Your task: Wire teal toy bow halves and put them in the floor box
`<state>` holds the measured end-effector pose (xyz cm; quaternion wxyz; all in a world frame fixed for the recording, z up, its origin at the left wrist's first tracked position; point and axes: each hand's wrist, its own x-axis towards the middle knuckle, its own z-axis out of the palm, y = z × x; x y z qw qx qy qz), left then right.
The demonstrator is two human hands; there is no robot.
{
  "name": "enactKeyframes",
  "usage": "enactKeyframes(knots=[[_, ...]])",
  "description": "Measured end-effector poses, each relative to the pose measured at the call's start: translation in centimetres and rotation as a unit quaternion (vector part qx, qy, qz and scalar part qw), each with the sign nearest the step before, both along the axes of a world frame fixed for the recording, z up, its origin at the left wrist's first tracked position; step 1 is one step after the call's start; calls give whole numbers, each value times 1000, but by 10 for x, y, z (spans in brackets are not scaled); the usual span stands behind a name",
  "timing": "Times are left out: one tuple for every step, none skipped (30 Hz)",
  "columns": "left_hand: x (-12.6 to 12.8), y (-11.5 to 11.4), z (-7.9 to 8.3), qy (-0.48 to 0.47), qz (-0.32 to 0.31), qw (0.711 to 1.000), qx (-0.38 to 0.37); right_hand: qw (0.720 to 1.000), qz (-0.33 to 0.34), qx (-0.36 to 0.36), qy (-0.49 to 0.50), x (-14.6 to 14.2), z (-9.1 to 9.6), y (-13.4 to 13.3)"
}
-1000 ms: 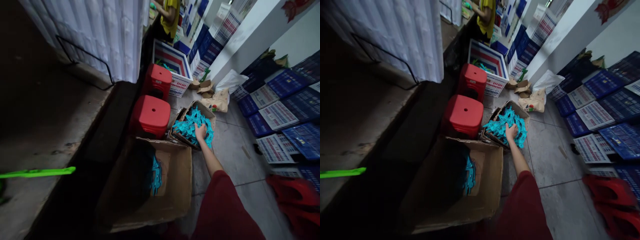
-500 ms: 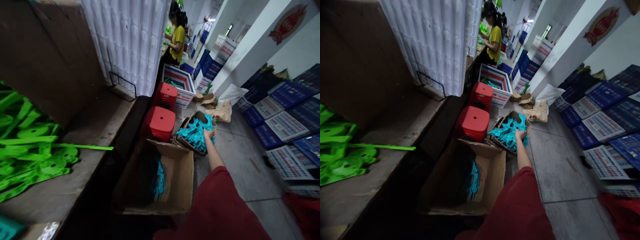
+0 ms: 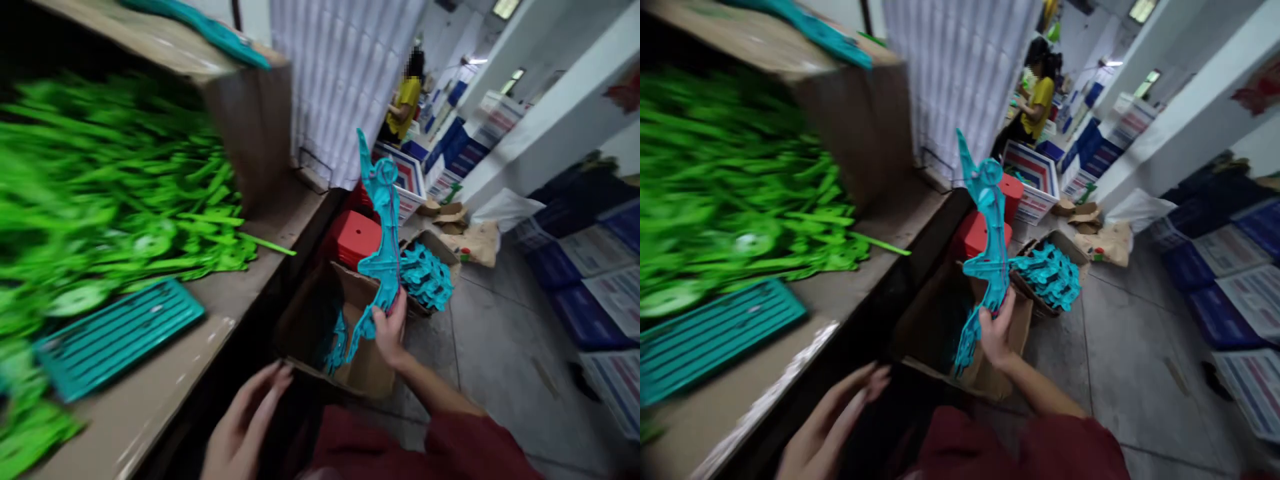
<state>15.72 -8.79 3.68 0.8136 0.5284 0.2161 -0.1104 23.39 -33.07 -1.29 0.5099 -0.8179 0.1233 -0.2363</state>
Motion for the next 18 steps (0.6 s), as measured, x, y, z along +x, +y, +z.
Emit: enactKeyframes(knots=[[5,-3,2,-23,-14,1000,9,997,73,29,-20,-15,6,23],[13,-5,4,-75,-19,997,-11,988,145,54,-30,-28,12,43],[21,-7,7,-118,-38,991,-44,975,208,67,-28,-39,18,61],[28,-7,9,-144,-58,986,-65,963,261,70,-22,-48,24,76],[33,-5,12,-166,-78,980,-79,950,305,63,-17,-54,29,88],[34,-1,14,-176,-85,977,-88,937,346,52,-13,-58,33,97],[31,3,16,-178,-76,977,-90,921,386,44,-10,-60,37,103],[24,9,18,-171,-49,980,-87,901,432,43,-5,-60,41,108],[14,16,19,-157,-9,984,-81,875,482,49,0,-57,44,110],[0,23,19,-136,43,987,-75,846,530,59,3,-52,48,111],[-15,31,19,-106,97,987,-71,819,569,70,2,-44,51,112],[-32,38,18,-72,155,983,-69,802,593,77,-5,-34,55,114],[-47,45,16,-34,218,973,-73,798,597,77,-12,-21,57,118],[-62,52,14,-1,282,956,-77,808,585,68,-19,-6,59,125],[-75,58,12,22,342,936,-81,825,563,50,-22,10,60,135],[-86,62,10,35,389,917,-84,840,542,23,-23,28,60,148],[-95,65,7,41,415,905,-84,850,526,-15,-25,46,59,163],[-101,65,5,43,424,900,-85,849,524,-64,-33,64,57,181]])
